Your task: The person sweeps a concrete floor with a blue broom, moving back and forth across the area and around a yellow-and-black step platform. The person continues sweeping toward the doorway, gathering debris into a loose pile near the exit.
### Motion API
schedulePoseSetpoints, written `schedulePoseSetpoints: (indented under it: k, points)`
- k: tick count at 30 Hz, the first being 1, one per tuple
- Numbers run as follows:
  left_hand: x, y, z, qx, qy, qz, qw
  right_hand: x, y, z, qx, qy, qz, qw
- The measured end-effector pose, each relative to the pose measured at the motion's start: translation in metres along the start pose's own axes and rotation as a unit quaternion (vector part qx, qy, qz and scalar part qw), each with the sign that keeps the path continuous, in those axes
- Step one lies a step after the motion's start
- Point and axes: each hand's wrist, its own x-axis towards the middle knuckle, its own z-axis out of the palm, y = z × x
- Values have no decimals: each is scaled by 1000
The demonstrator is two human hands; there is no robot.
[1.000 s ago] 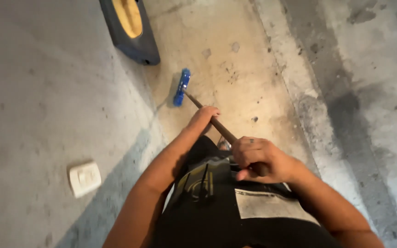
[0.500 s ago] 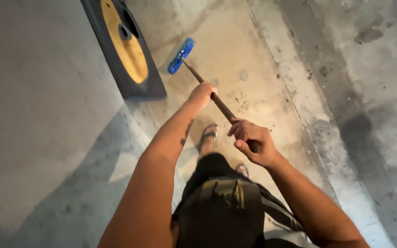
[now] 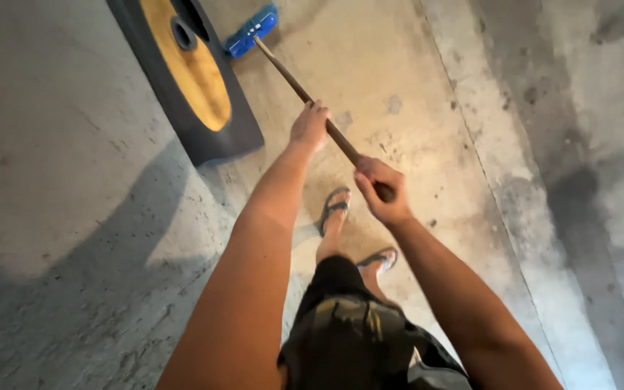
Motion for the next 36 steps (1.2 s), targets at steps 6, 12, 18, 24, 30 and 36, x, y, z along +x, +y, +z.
schedulePoseSetpoints:
  k: [6,12,18,24,30,36]
  points:
    - [-122,113,-8,-129,-61,244,959,-37,-141,-75,-49,-24,94,994]
    - [-138,147,13,-141,-44,483,863,-23,-226,-78,-59,-7,7,998]
    - [-127,113,-38,-140,39,424,894,-6,-210,-57,-31,-38,-5,999]
    - [-91,89,-7,-161,160,370,901,7,-178,-52,28,-29,-8,999]
    - [-81,118,-25,-187,-9,196,963,24,-151,-90,19,-56,24,998]
    - [-46,135,-43,-114,-11,198,974,56,-132,-129,34,-81,24,996]
